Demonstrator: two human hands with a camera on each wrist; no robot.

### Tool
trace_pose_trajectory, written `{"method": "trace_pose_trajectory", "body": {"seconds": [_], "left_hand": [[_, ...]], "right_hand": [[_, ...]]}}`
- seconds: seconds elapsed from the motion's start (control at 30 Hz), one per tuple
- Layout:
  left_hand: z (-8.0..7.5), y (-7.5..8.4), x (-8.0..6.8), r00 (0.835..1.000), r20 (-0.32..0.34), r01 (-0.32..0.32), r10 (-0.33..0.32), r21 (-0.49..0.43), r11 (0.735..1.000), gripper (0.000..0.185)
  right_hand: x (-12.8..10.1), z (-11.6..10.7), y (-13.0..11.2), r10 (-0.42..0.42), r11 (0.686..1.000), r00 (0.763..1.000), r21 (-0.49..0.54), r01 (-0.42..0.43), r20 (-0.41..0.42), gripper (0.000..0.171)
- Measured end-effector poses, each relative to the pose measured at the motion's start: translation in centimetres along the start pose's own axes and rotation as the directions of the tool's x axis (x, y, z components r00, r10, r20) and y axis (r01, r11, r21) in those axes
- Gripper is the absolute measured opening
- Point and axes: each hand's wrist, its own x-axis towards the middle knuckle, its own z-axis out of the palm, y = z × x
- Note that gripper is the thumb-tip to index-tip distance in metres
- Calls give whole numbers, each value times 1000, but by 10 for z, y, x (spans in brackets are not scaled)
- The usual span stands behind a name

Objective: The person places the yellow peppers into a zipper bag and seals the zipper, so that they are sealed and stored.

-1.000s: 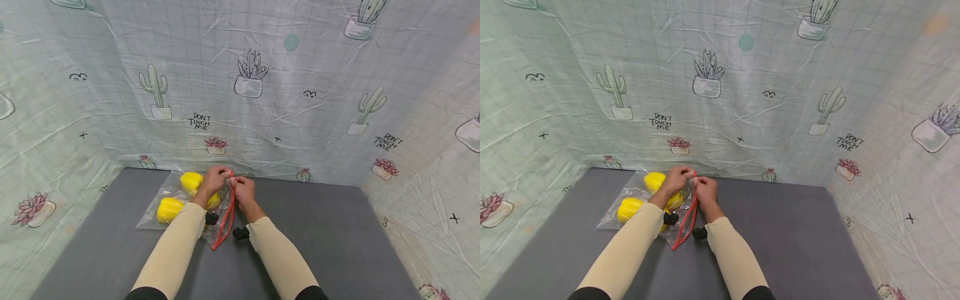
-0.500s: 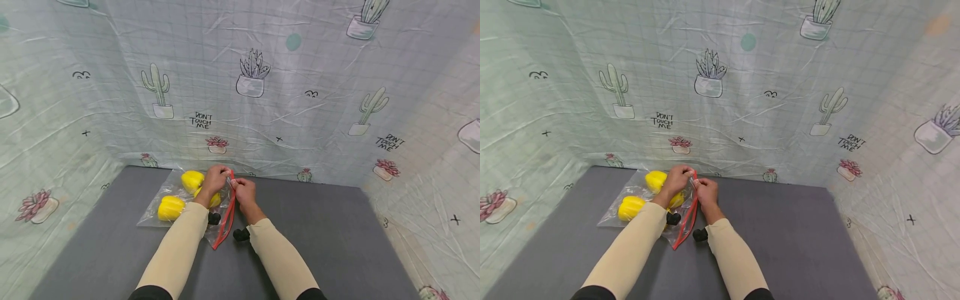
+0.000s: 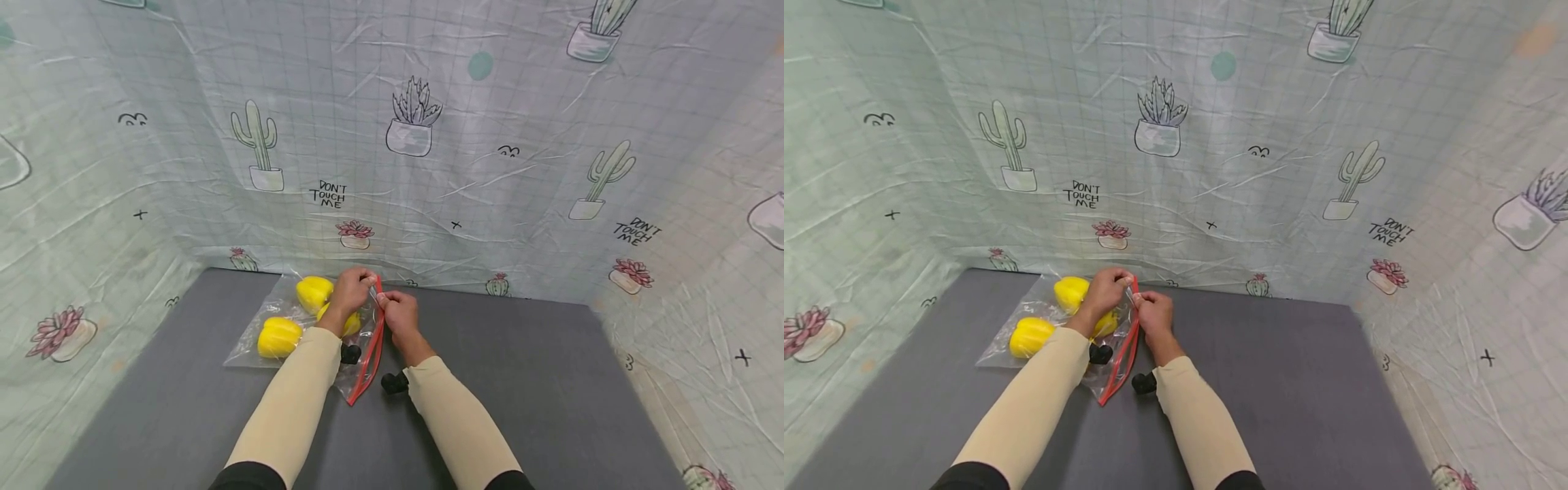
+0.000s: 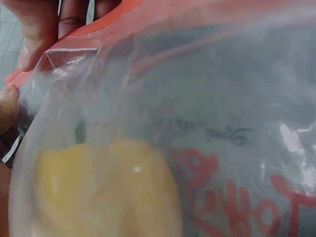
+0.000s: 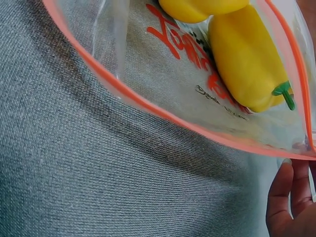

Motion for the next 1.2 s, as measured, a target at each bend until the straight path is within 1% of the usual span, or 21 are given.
{"method": "trace_pose_trajectory", "body": {"seconds": [0.33,0.5,0.77,1.03,1.2], "left_hand": [[0,1,-1,1000,-6,7,-7,-3,1000,27],[0,1,0,1000,-10,12,-12,-11,1000,26],[-2,1,-2,999,9,34,-34,-20,999,28],[-2,-1,2,999,18,32,-32,-11,999,29],[-1,-2,4,999,17,45,-45,-23,999,28]], "right_hand": [[-2,-1,0,5,1000,1000,-23,-5,-6,20],[-4,-1,-1,18,1000,1000,-22,-17,10,19],[-8,-2,1,37,999,999,-6,-37,35,18],[-12,-6,2,44,999,998,2,-44,47,16],[-10,-7,5,62,998,997,-3,-62,56,18]]}}
